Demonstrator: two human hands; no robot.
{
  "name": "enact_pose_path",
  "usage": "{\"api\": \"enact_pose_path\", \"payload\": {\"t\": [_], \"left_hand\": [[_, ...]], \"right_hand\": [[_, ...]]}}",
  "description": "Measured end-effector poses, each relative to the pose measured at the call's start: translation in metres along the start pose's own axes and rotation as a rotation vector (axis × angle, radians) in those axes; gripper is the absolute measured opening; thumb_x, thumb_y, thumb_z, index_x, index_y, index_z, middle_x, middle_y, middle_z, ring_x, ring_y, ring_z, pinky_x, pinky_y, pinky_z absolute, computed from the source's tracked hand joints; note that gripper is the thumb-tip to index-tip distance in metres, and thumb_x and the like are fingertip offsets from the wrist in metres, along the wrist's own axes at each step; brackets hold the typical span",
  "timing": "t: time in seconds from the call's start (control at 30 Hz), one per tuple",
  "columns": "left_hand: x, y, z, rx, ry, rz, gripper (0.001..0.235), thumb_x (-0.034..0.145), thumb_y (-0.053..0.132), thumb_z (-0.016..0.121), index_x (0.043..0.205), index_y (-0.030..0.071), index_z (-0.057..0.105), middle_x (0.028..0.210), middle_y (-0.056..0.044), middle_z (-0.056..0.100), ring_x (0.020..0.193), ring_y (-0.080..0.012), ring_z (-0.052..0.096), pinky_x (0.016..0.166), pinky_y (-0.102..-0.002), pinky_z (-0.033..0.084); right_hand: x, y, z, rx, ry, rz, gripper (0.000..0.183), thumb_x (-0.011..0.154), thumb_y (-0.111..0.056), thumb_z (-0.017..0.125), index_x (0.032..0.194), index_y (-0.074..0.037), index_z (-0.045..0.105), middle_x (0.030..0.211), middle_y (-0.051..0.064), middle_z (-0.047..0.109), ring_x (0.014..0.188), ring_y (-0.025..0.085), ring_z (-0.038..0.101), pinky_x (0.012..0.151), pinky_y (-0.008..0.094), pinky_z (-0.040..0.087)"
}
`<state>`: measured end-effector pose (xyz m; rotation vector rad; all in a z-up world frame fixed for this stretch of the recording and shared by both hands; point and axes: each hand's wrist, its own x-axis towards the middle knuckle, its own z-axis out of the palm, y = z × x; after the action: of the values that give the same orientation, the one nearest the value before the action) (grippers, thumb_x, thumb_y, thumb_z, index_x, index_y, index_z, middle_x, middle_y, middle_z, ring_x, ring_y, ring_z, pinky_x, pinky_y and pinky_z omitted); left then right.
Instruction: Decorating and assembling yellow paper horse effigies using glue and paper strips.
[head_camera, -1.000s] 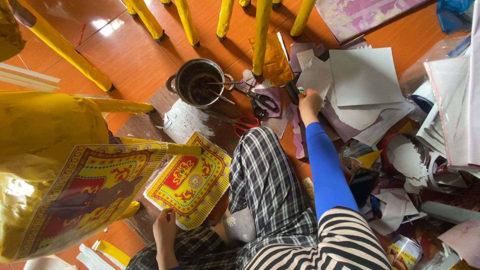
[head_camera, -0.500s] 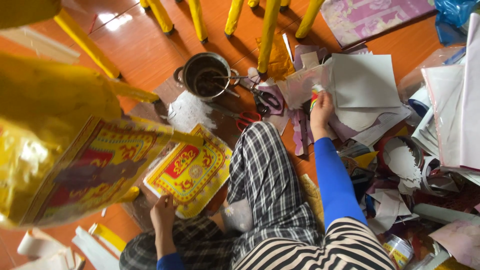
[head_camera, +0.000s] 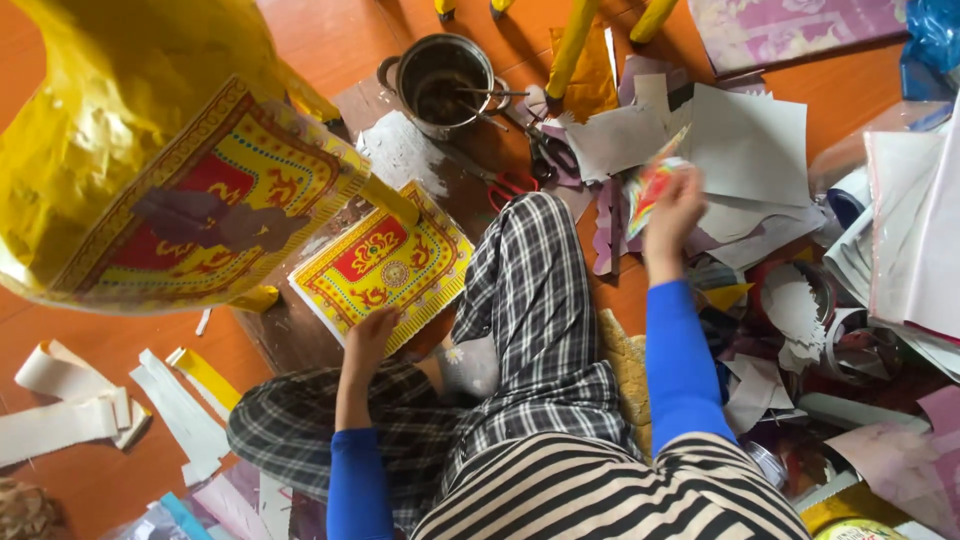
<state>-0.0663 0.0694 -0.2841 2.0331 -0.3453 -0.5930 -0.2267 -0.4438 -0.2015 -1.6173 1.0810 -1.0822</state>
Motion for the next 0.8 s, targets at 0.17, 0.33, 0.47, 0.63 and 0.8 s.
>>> {"api": "enact_pose_path", "payload": {"t": [0.17,0.33,0.47,0.63,0.8], "left_hand": [[-0.009,0.077,0.038,-0.736,-0.336,-0.16,0.055,0.103,0.034,0.058,0.149,0.007,0.049,0.136,-0.013,0.066,0.122,-0.0238,0.067,0.1,-0.037,0.055],[-0.008,0.103,0.054,-1.234,-0.483,-0.18,0.064,0.104,0.04,0.054,0.159,0.013,0.034,0.142,-0.017,0.058,0.119,-0.0269,0.064,0.1,-0.044,0.055],[-0.013,0.084,0.046,-0.988,-0.234,-0.075,0.052,0.103,0.011,0.062,0.153,0.001,0.049,0.141,-0.009,0.061,0.122,-0.0171,0.06,0.099,-0.035,0.048],[-0.043,0.093,0.015,-0.924,-0.184,-0.006,0.049,0.101,0.002,0.06,0.15,0.007,0.052,0.14,-0.001,0.064,0.125,-0.0119,0.06,0.106,-0.031,0.05],[-0.056,0.079,0.009,-1.068,-0.202,-0.09,0.053,0.099,0.002,0.065,0.15,0.007,0.054,0.125,-0.004,0.069,0.111,-0.016,0.065,0.095,-0.034,0.055]], "right_hand": [[-0.145,-0.084,0.03,-0.061,-0.572,-0.463,0.018,0.098,-0.002,0.062,0.112,-0.004,0.072,0.096,0.013,0.069,0.08,0.024,0.067,0.068,0.037,0.056],[-0.229,-0.136,0.051,-0.157,-0.911,-1.041,0.025,0.082,-0.001,0.073,0.107,-0.006,0.074,0.091,0.009,0.072,0.082,0.029,0.07,0.073,0.041,0.056],[-0.249,-0.159,0.049,0.093,-1.067,-1.057,0.021,0.086,-0.009,0.073,0.107,-0.008,0.069,0.093,0.007,0.071,0.085,0.026,0.071,0.077,0.04,0.056],[-0.232,-0.088,0.052,0.159,-0.859,-0.379,0.006,0.099,-0.006,0.067,0.102,-0.009,0.072,0.088,0.003,0.07,0.073,0.016,0.066,0.066,0.028,0.056],[-0.205,-0.142,0.077,0.448,-0.958,0.663,0.026,0.101,-0.028,0.052,0.114,-0.012,0.067,0.089,-0.004,0.073,0.077,0.007,0.071,0.062,0.023,0.057]]}}
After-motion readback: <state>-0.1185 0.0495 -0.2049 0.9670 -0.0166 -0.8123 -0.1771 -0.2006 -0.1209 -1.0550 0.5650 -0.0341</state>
